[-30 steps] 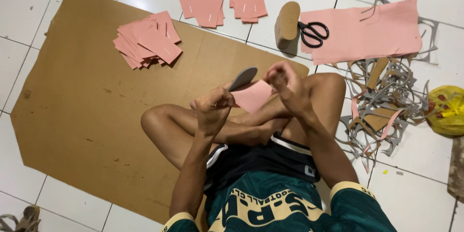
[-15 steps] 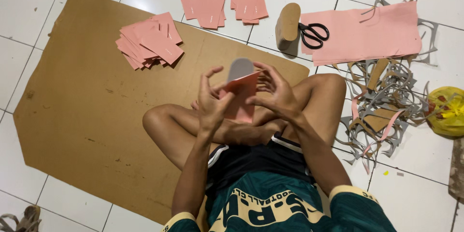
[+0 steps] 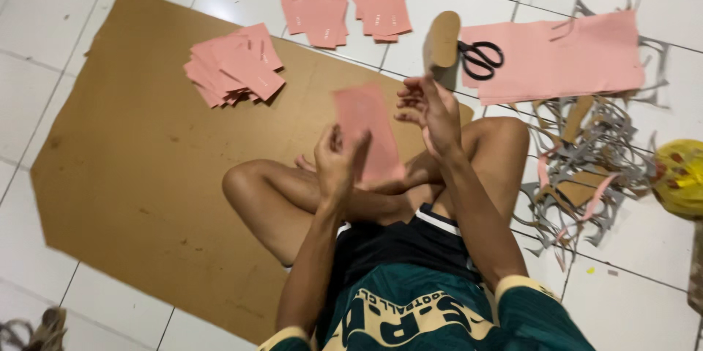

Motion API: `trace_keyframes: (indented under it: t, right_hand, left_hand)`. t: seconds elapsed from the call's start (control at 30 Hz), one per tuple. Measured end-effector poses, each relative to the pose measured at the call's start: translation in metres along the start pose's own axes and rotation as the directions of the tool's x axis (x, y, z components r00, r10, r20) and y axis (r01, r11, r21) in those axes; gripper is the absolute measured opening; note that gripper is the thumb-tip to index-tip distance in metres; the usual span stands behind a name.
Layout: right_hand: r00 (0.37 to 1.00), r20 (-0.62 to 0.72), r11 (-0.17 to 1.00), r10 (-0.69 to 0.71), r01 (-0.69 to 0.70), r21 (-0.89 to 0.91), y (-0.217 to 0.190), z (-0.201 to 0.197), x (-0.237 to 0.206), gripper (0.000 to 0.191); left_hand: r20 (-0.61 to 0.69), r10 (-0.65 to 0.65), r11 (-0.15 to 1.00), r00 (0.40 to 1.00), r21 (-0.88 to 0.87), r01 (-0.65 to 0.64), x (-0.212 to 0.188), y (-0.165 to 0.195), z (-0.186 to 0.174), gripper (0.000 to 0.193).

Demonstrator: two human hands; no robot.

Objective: The person sits on the floor and repeatedly places a brown insole onto a pink rectangular sheet, presses it down, and lifts the combined piece to check the alignment. The person then sets the finished unit aside and repeats the process with new materials.

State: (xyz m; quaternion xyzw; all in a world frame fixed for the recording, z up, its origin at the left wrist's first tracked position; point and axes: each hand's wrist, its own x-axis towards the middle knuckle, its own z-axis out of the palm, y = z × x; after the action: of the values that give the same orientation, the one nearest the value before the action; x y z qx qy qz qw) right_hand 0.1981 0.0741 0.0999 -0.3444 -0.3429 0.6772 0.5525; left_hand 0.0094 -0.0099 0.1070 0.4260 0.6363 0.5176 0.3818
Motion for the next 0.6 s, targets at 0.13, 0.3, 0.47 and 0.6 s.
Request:
trace_keyframes:
  t: [0.13,0.3,0.47,0.6]
  right_hand:
    - [0.989,0.107,0.993,0.106,-0.098,-0.072,0.029,0.012,-0.03,0.044]
    - [0.996,-0.077,0.998,-0.049,0.052,0.036,0.021,0.009,-0.018,0.033]
    - [0.989,-0.055,0.979,-0.136,0.125,-0.162,-0.019,-0.006,-0.007,0.022]
    - [0.984,-0.04,0.972,-0.174,0.165,-0.166,-0.034,0.004,-0.003,0.019]
  left_hand:
    - [0.082,-0.144,0.4,0.986,-0.907,0.134,0.023,-0.023,0.024,0.036]
    - [0.22,-0.134,0.406,0.966,-0.877,0.256,0.013,-0.038,0.032,0.025]
    - [0.218,-0.037,0.707,0.975,-0.684,0.18,0.007,-0.027,0.005,0.036]
    - [0.241,0.048,0.641,0.969,-0.752,0.155,0.002,-0.008,0.002,0.045]
